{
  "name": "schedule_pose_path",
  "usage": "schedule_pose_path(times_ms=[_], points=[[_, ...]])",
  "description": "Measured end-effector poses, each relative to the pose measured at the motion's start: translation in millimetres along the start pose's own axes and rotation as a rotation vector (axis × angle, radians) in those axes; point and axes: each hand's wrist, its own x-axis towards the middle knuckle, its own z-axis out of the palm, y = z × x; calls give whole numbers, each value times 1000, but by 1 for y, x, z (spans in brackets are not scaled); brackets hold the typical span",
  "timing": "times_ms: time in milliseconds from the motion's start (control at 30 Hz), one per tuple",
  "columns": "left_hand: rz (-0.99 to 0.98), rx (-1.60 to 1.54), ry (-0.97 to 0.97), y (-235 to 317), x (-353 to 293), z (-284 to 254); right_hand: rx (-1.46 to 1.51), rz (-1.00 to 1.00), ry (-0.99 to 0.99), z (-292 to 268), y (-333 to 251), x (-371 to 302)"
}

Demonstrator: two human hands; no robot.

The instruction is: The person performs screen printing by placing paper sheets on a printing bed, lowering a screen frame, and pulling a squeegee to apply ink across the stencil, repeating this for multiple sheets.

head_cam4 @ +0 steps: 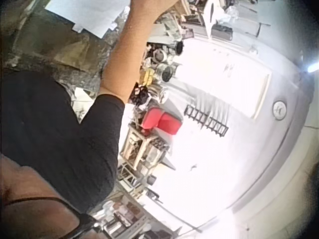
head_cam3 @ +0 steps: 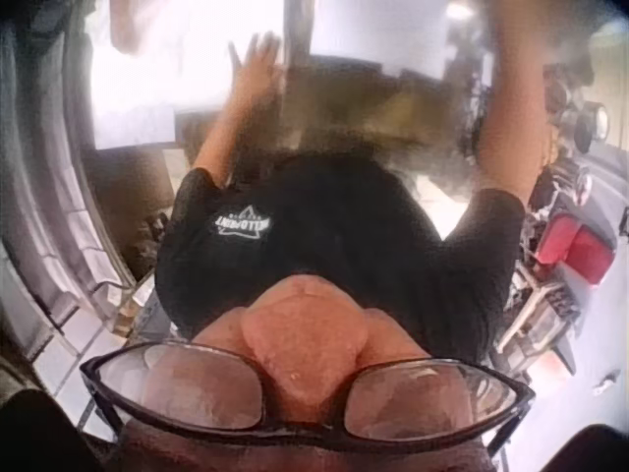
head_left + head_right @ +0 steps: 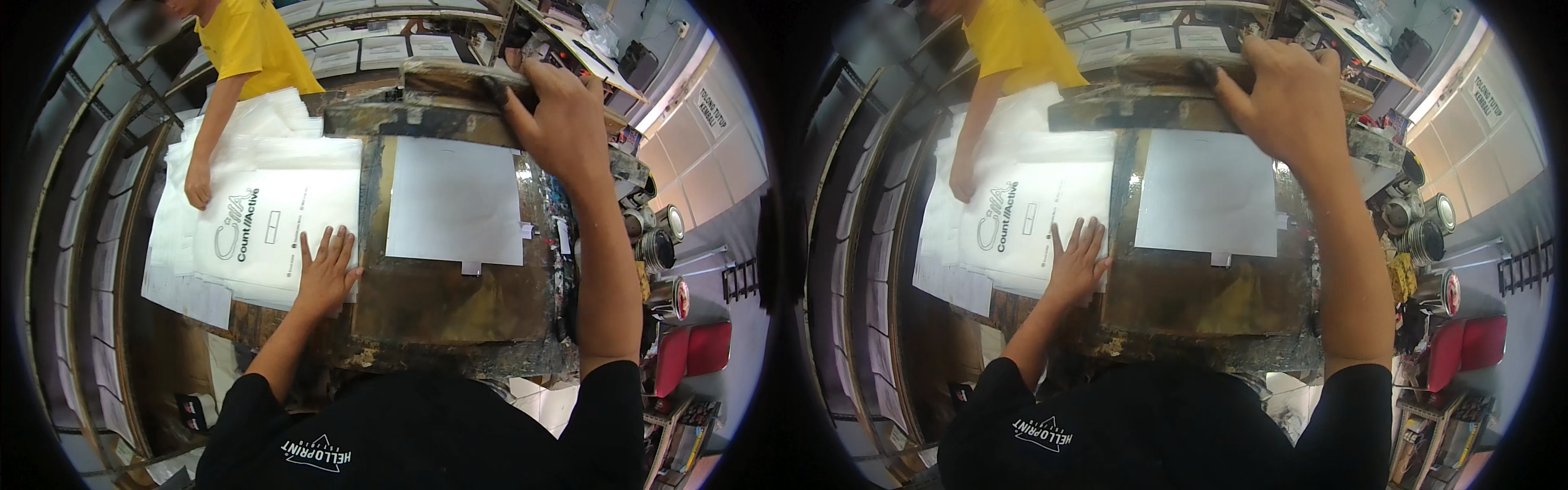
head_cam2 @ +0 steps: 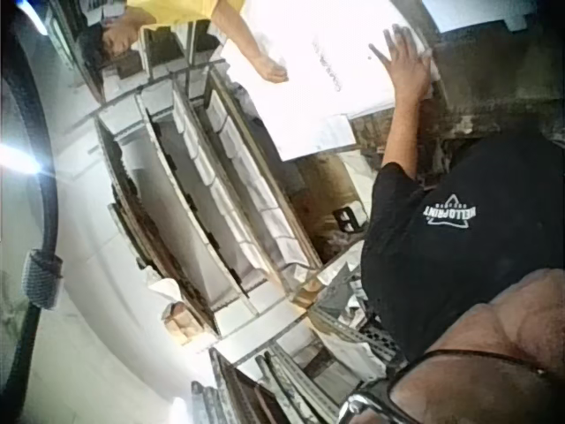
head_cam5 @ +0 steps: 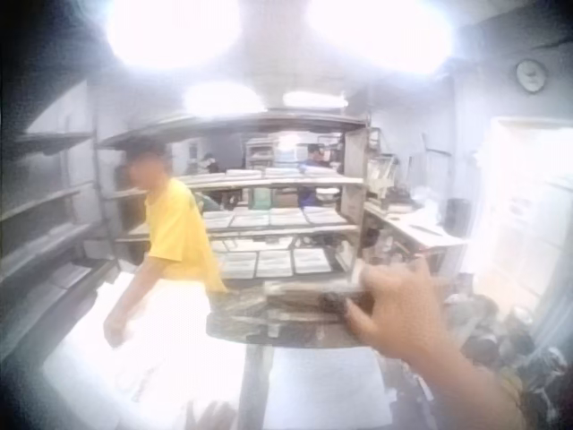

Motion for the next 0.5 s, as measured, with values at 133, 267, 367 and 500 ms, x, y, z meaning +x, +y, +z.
schedule_pose_path(times_ms=[133,267,367,500], points=[[-100,-58,21,-1,-2,9,31,-82,156,8,6,-8],[-145,-395,41,-10,12,-14,16,-58,108,13,13,-4],[-110,-766,122,7,32,-39,-9,-80,94,6,10,8],[-30,-682,-9,93,76,-27,69,-39,61,-13,2,20]])
